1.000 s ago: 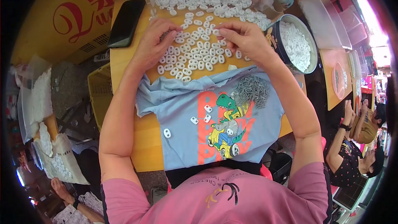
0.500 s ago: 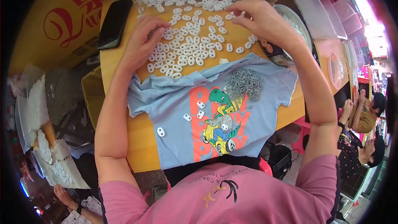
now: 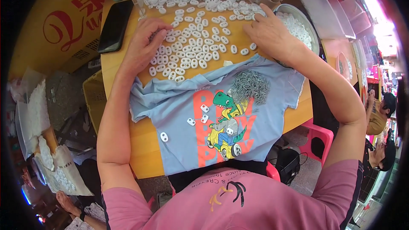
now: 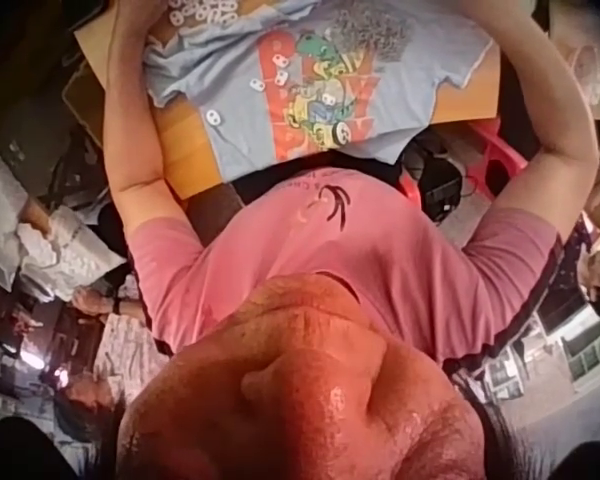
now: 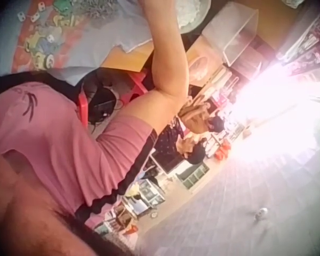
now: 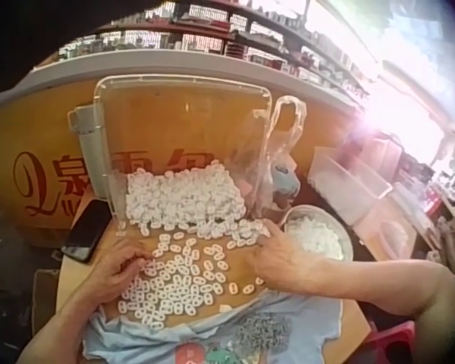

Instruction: Arranging and sorting white plastic cord locks on top of a printed t-shirt at a workshop table.

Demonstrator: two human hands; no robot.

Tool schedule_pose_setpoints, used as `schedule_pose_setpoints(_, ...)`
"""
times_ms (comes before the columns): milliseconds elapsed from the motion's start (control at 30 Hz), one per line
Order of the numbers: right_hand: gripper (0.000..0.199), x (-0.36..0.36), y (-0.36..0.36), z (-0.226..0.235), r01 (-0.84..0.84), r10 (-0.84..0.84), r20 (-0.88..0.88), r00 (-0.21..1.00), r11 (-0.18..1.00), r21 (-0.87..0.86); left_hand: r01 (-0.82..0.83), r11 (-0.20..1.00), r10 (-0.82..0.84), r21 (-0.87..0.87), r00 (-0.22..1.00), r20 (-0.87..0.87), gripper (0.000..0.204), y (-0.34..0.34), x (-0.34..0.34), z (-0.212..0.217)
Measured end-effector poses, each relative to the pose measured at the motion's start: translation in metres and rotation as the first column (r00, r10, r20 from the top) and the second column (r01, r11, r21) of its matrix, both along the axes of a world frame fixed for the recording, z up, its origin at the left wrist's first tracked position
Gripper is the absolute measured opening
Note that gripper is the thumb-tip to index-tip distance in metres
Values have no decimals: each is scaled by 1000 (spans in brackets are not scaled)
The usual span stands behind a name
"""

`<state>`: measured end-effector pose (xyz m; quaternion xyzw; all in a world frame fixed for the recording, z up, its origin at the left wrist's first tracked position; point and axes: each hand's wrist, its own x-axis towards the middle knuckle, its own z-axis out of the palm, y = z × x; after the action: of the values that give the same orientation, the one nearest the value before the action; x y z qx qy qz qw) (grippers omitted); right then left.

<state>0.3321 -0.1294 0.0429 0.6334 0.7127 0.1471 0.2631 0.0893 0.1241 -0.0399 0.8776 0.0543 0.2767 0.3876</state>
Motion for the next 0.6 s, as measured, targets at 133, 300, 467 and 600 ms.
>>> schedule_pose_setpoints(133,35,0,-7,-5,0,12,-146,989,996,84,-5,1000,5,23,1000,1,15,-1,0,2)
schedule_pose_setpoints(300,46,-8,-8,3,38,-30,-248,968,999,29,-6,1000,6,16,1000,10,15,0,0,0)
schedule_pose_setpoints(467,50,-17,-3,12,182,-226,-472,852,974,-137,-2,999,1,33,1000,23,16,0,0,-1)
schedule_pose_setpoints(600,46,-15,0,5,199,-212,-581,786,976,-87,-5,1000,5,-5,1000,7,16,-2,1,0)
